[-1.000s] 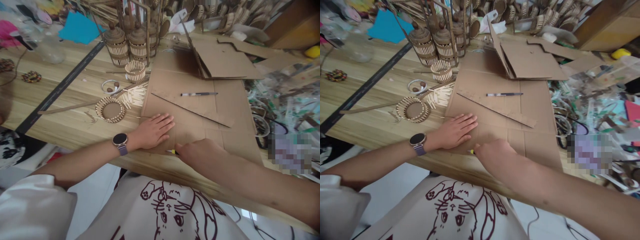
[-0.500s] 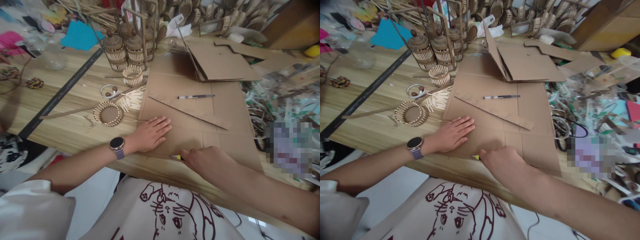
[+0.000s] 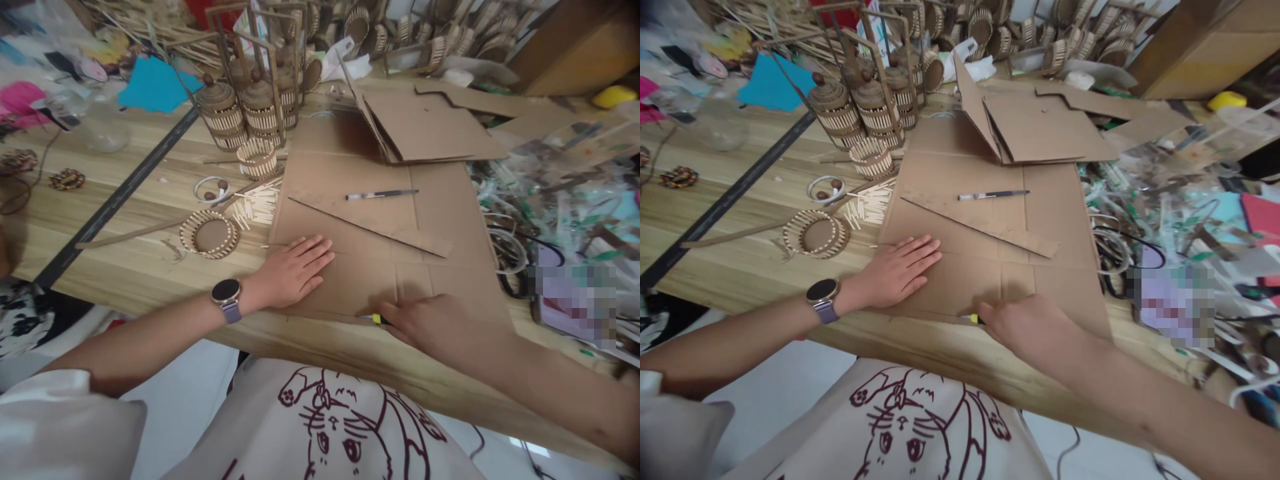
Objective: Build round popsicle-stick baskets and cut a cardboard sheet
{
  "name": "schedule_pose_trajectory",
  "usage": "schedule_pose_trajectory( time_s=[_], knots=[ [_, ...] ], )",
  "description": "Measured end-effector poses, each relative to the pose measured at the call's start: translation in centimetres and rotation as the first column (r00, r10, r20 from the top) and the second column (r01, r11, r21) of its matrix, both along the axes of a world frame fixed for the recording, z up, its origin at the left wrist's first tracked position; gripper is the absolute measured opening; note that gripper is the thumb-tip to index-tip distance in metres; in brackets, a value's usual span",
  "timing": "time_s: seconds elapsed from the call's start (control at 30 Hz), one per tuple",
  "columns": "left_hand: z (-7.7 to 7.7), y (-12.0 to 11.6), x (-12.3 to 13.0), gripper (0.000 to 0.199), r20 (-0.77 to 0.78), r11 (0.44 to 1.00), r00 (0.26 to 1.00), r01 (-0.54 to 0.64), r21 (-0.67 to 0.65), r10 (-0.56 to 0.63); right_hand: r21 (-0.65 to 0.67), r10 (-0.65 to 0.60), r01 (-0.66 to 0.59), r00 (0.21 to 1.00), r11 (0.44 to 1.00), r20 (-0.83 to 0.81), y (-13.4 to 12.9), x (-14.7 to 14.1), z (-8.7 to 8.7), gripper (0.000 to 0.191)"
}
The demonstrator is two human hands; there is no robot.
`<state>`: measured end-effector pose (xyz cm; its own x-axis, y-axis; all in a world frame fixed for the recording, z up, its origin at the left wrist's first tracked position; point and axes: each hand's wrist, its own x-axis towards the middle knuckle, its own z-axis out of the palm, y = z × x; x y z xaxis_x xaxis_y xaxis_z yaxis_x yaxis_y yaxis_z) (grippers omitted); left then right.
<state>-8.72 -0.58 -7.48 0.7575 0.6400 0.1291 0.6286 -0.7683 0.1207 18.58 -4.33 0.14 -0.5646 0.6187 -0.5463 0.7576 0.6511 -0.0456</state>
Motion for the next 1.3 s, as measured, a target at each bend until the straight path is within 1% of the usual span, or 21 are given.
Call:
schedule_pose_trajectory(
  time_s=[0.03,0.1,0.17,0.23,0.3,0.37,0.47,0.57,0.73,0.9,1.13,1.3],
  knots=[
    [0.0,0.1,0.0,0.051,-0.002,1.000,1.000,-0.002,-0.001,0.002,-0.062,-0.021,0.015,0.995,0.998,-0.100,0.5,0.6,0.0,0.031],
    [0.0,0.5,-0.3,0.052,-0.011,1.000,1.000,0.005,-0.006,-0.005,-0.172,-0.082,0.035,0.958,0.985,-0.275,1.4,1.7,-0.1,0.033],
    [0.1,1.0,-0.6,0.052,-0.029,0.999,0.998,0.048,-0.012,-0.048,-0.218,-0.141,0.067,0.929,0.974,-0.343,1.9,2.0,-0.2,0.035],
    [0.1,1.5,-1.0,0.051,-0.038,0.994,0.993,0.108,-0.010,-0.108,-0.188,-0.169,0.111,0.930,0.976,-0.326,1.7,1.3,-0.3,0.033],
    [0.1,1.8,-1.2,0.051,-0.028,0.990,0.990,0.141,0.002,-0.141,-0.126,-0.152,0.122,0.951,0.985,-0.269,1.2,-0.7,-0.3,0.028],
    [0.0,1.8,-1.3,0.051,-0.004,0.992,0.992,0.128,0.011,-0.128,-0.069,-0.104,0.093,0.977,0.993,-0.186,0.7,-3.3,-0.2,0.024],
    [-0.1,1.6,-1.3,0.048,0.025,0.995,0.994,0.102,0.003,-0.102,-0.005,-0.029,0.028,0.997,1.000,-0.074,0.4,-6.9,0.0,0.027],
    [0.0,1.5,-1.2,0.046,0.043,0.994,0.993,0.110,-0.003,-0.110,0.028,0.016,-0.016,1.000,0.999,-0.012,0.6,-8.9,0.2,0.029],
    [0.2,1.5,-1.2,0.046,0.050,0.994,0.992,0.112,-0.006,-0.112,0.029,0.049,-0.050,0.998,0.998,0.046,0.7,-9.5,0.2,0.025],
    [0.0,1.5,-1.1,0.047,0.054,0.993,0.991,0.121,0.008,-0.121,0.049,0.085,-0.086,0.996,0.995,0.028,0.5,-9.3,-0.1,0.019],
    [-0.3,1.5,-1.1,0.047,0.064,0.993,0.991,0.116,0.004,-0.116,0.060,0.070,-0.071,0.997,0.996,0.015,0.3,-9.3,-0.5,0.018],
    [-0.1,1.5,-1.1,0.048,0.056,0.992,0.991,0.121,0.023,-0.122,0.053,0.083,-0.084,0.996,0.995,0.022,0.4,-9.6,-0.1,0.018]
  ],
)
